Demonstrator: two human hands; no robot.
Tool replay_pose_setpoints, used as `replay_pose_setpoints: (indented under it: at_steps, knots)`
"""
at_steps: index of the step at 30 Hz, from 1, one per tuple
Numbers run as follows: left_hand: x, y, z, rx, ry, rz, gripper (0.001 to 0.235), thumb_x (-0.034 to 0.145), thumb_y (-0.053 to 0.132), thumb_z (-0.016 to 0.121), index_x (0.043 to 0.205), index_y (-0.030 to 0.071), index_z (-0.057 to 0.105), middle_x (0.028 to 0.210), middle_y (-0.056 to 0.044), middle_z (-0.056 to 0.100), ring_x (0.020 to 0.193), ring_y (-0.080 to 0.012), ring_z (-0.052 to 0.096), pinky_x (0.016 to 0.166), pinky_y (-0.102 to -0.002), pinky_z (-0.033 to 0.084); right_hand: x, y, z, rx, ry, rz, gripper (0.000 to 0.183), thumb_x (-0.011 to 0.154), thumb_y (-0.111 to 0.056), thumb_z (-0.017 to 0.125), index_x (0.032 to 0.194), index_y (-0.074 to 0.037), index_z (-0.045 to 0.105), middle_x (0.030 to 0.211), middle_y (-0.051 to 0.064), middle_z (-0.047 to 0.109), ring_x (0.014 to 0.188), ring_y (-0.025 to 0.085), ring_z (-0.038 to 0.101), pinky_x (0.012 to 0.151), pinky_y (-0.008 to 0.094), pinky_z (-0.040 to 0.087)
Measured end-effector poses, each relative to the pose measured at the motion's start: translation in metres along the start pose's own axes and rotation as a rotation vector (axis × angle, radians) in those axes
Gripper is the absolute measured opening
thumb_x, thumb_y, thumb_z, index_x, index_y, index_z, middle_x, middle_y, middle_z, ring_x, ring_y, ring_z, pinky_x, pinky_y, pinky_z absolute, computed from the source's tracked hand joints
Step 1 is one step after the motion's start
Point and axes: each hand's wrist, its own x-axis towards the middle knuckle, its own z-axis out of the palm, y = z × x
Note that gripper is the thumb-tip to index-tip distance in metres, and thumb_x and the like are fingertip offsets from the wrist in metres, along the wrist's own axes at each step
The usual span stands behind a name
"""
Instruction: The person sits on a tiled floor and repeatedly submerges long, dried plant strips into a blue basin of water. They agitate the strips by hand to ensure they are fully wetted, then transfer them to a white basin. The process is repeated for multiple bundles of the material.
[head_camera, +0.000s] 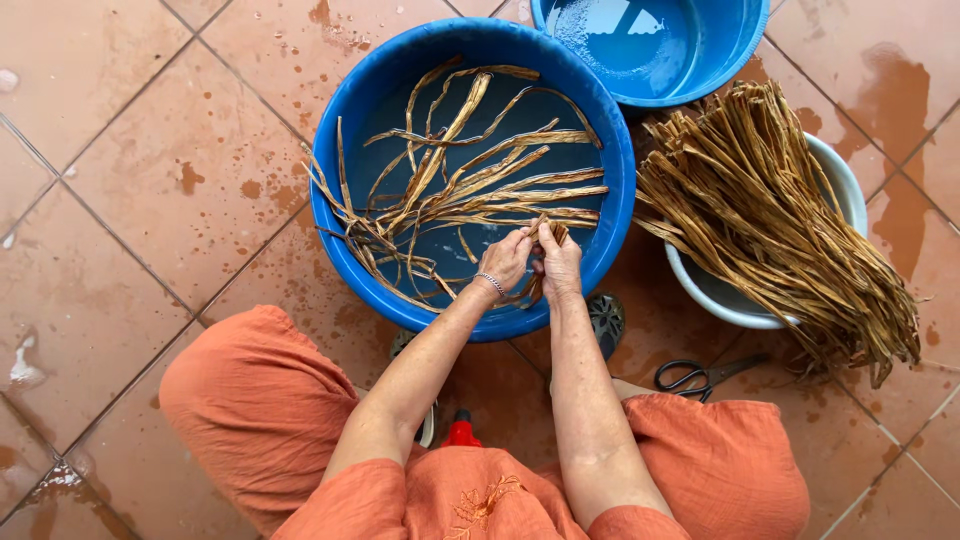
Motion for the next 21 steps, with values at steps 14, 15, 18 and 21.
replay_pose_setpoints:
  at_steps: [14,15,18,21]
  knots:
    - [-0.010,0.094,-0.015,0.289,-0.181,0.016,0.044,0.091,0.034,0.040,0.108,0.005,0.069,0.103,-0.031,0.070,0.098,-0.0494,0.067,0.093,-0.057,0.050,-0.006,-0.025,-0.003,0.314,-0.074,-0.076,0.021,0.103,-0.012,0.058,0.092,0.005,0.066,0.092,0.021,0.073,0.083,0.030,0.073,0.081,0.044,0.061]
    - [-0.013,0.099,-0.015,0.315,-0.195,0.045,0.044,0.091,0.032,0.041,0.104,0.005,0.072,0.101,-0.030,0.072,0.098,-0.0473,0.069,0.093,-0.056,0.052,-0.008,-0.029,-0.004,0.341,-0.056,-0.073,0.020,0.103,-0.010,0.057,0.091,0.005,0.065,0.091,0.021,0.072,0.082,0.031,0.073,0.080,0.044,0.061]
    - [-0.015,0.113,-0.020,0.366,-0.307,0.003,0.049,0.097,0.034,0.035,0.101,0.003,0.074,0.098,-0.029,0.073,0.094,-0.0434,0.073,0.091,-0.053,0.056,-0.006,-0.047,-0.001,0.234,0.170,-0.057,0.021,0.103,-0.011,0.053,0.092,0.003,0.064,0.086,0.018,0.072,0.079,0.028,0.073,0.077,0.039,0.064]
    - [-0.021,0.122,-0.026,0.333,-0.317,0.019,0.045,0.094,0.031,0.035,0.101,0.004,0.070,0.091,-0.027,0.075,0.087,-0.0425,0.074,0.086,-0.054,0.056,0.001,-0.058,-0.002,0.315,0.258,-0.038,0.019,0.105,-0.011,0.051,0.093,0.001,0.061,0.078,0.013,0.066,0.069,0.023,0.068,0.067,0.036,0.062]
